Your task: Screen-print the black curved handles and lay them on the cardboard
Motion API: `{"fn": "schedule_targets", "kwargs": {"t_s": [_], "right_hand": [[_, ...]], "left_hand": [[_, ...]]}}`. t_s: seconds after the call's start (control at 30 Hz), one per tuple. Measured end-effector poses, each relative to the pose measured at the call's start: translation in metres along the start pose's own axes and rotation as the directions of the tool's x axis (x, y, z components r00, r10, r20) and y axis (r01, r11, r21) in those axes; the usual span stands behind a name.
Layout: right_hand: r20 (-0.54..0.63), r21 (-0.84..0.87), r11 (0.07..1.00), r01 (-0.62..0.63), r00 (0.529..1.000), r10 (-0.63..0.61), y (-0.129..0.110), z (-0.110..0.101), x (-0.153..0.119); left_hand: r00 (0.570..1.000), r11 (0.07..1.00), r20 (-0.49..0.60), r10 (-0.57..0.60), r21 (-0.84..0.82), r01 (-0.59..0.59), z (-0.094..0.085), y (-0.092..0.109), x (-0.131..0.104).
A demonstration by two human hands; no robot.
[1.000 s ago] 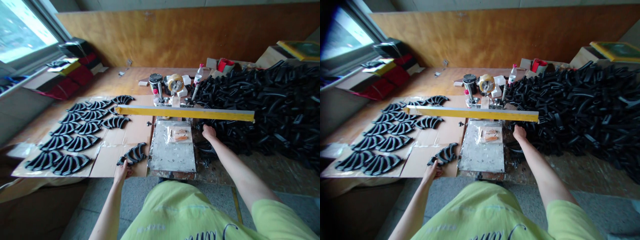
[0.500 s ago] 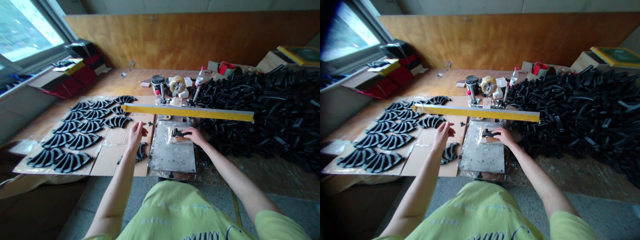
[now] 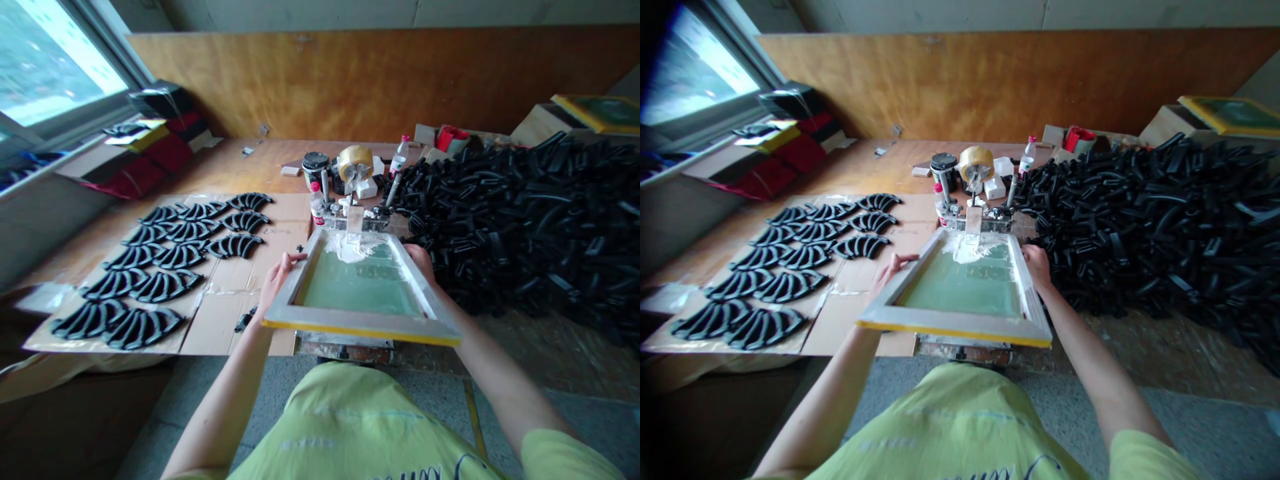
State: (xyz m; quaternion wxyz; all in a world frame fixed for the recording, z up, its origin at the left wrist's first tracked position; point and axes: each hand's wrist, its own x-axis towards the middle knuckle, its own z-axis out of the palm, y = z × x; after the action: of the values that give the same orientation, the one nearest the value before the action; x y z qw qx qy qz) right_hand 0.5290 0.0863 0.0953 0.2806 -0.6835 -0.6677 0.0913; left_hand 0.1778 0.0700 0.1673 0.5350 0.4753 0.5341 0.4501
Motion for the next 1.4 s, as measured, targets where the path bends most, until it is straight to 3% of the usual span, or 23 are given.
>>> {"fn": "schedule_targets", "kwargs": {"t_s": [0.07, 0.13, 0.23, 0.3, 0.4, 0.5, 0.6, 0.7, 0.73, 0.83, 0.9, 1.03, 1.1, 1.2, 1.3, 1.4], "right_hand": [[-0.137, -0.016, 0.999, -0.029, 0.990, 0.026, -0.004, -0.010, 0.018], [-0.189, -0.049, 0.997, 0.055, 0.980, -0.063, -0.025, -0.008, 0.038], [-0.053, -0.132, 0.964, 0.231, 0.969, -0.240, -0.071, 0.010, 0.062], [0.084, -0.185, 0.946, 0.265, 0.964, -0.254, -0.094, 0.025, 0.069], [0.267, -0.223, 0.936, 0.272, 0.941, -0.209, -0.104, 0.040, 0.062], [0.348, -0.167, 0.915, 0.367, 0.891, -0.293, -0.095, 0.042, 0.035], [0.378, -0.047, 0.844, 0.534, 0.792, -0.480, -0.084, 0.030, 0.011], [0.451, 0.063, 0.787, 0.614, 0.686, -0.571, -0.082, 0.016, 0.009], [0.461, 0.072, 0.795, 0.603, 0.686, -0.563, -0.083, 0.014, 0.013], [0.369, 0.007, 0.858, 0.513, 0.796, -0.479, -0.088, 0.019, 0.019], [0.291, -0.029, 0.869, 0.495, 0.835, -0.466, -0.089, 0.027, 0.011], [0.291, 0.056, 0.822, 0.566, 0.779, -0.556, -0.080, 0.031, -0.014], [0.298, 0.089, 0.821, 0.563, 0.772, -0.562, -0.080, 0.026, -0.011], [0.252, 0.075, 0.881, 0.466, 0.846, -0.469, -0.089, 0.020, 0.019], [0.189, 0.009, 0.952, 0.306, 0.934, -0.302, -0.095, 0.015, 0.061], [0.073, -0.040, 0.981, 0.189, 0.980, -0.186, -0.075, 0.000, 0.089]], "left_hand": [[0.988, 0.990, 0.073, -0.137, 0.052, 0.133, -0.008, -0.026, -0.011], [0.972, 0.976, 0.091, -0.215, 0.062, 0.210, -0.010, -0.055, -0.015], [0.967, 0.968, 0.072, -0.246, 0.064, 0.242, -0.007, -0.094, -0.013], [0.969, 0.970, 0.066, -0.237, 0.069, 0.233, -0.005, -0.111, -0.009], [0.970, 0.973, 0.085, -0.226, 0.067, 0.221, -0.005, -0.123, -0.006], [0.969, 0.972, 0.089, -0.232, 0.053, 0.228, -0.006, -0.127, -0.006], [0.972, 0.973, 0.067, -0.226, 0.065, 0.221, -0.006, -0.129, -0.007], [0.976, 0.975, 0.062, -0.210, 0.087, 0.204, -0.006, -0.128, -0.007], [0.978, 0.976, 0.059, -0.202, 0.090, 0.197, -0.005, -0.127, -0.008], [0.980, 0.979, 0.052, -0.190, 0.088, 0.185, -0.005, -0.121, -0.009], [0.978, 0.977, 0.049, -0.201, 0.083, 0.197, -0.004, -0.117, -0.010], [0.971, 0.971, 0.037, -0.235, 0.054, 0.233, -0.004, -0.113, -0.010], [0.970, 0.970, 0.041, -0.239, 0.046, 0.237, -0.004, -0.109, -0.010], [0.969, 0.970, 0.052, -0.241, 0.060, 0.238, -0.006, -0.094, -0.012], [0.974, 0.972, 0.041, -0.221, 0.087, 0.217, -0.009, -0.066, -0.016], [0.981, 0.981, 0.051, -0.188, 0.048, 0.186, -0.010, -0.033, -0.014]]}}
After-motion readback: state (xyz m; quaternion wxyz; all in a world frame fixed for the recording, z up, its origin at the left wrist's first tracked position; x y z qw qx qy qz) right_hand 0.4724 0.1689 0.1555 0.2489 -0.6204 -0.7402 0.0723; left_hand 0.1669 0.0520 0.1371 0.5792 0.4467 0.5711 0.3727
